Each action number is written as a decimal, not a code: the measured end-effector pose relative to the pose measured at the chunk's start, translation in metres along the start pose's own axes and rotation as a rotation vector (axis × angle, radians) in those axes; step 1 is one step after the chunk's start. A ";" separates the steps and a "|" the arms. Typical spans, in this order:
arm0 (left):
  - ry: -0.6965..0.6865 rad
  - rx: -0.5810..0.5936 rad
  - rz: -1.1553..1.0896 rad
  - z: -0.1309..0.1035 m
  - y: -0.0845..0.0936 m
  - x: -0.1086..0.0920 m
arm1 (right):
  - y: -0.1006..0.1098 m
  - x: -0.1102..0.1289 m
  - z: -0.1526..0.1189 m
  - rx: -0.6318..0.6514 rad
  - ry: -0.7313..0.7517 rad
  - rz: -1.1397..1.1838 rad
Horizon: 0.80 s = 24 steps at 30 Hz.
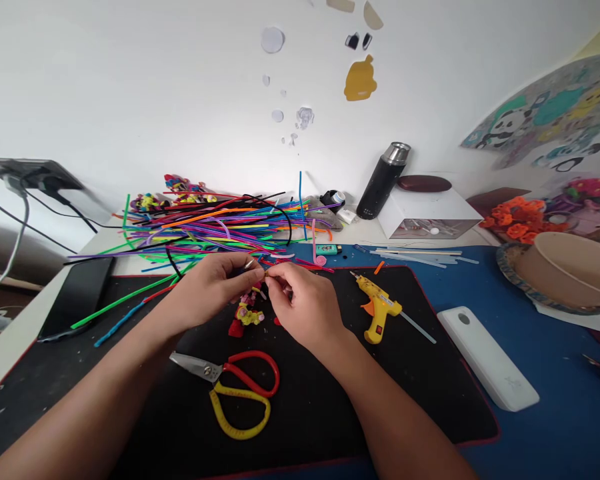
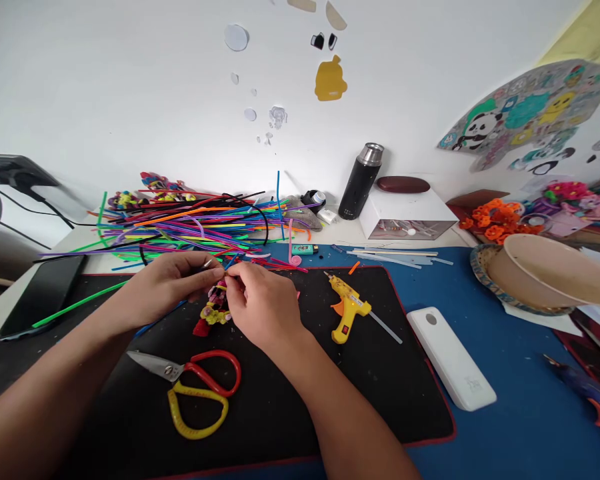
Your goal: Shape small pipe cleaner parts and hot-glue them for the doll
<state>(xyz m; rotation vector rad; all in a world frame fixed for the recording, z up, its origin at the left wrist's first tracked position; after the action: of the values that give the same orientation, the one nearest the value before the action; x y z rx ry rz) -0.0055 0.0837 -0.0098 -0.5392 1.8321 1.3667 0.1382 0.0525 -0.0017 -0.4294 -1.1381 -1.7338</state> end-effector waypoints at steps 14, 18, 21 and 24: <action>0.011 0.022 0.066 -0.001 0.000 0.008 | -0.007 0.002 -0.002 0.023 0.049 -0.053; 0.020 0.034 0.078 0.000 -0.001 0.009 | -0.008 0.001 -0.002 0.036 0.047 -0.071; 0.008 0.032 0.104 0.000 -0.001 0.009 | -0.008 0.001 -0.002 0.046 0.040 -0.079; -0.003 0.025 0.136 0.000 0.000 0.008 | -0.008 0.001 -0.002 0.060 0.028 -0.084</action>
<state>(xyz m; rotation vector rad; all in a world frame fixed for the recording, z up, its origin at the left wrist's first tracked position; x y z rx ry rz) -0.0104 0.0848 -0.0160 -0.4057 1.9104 1.4317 0.1310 0.0515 -0.0062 -0.3235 -1.2004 -1.7679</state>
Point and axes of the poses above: each hand's wrist, its own z-axis towards the middle knuckle, its own y-axis out of the back of the hand, x = y × z, the point moved 10 cm from there along z, towards the middle knuckle, and after that the axes turned 8 degrees about z, right-handed, at the moved point
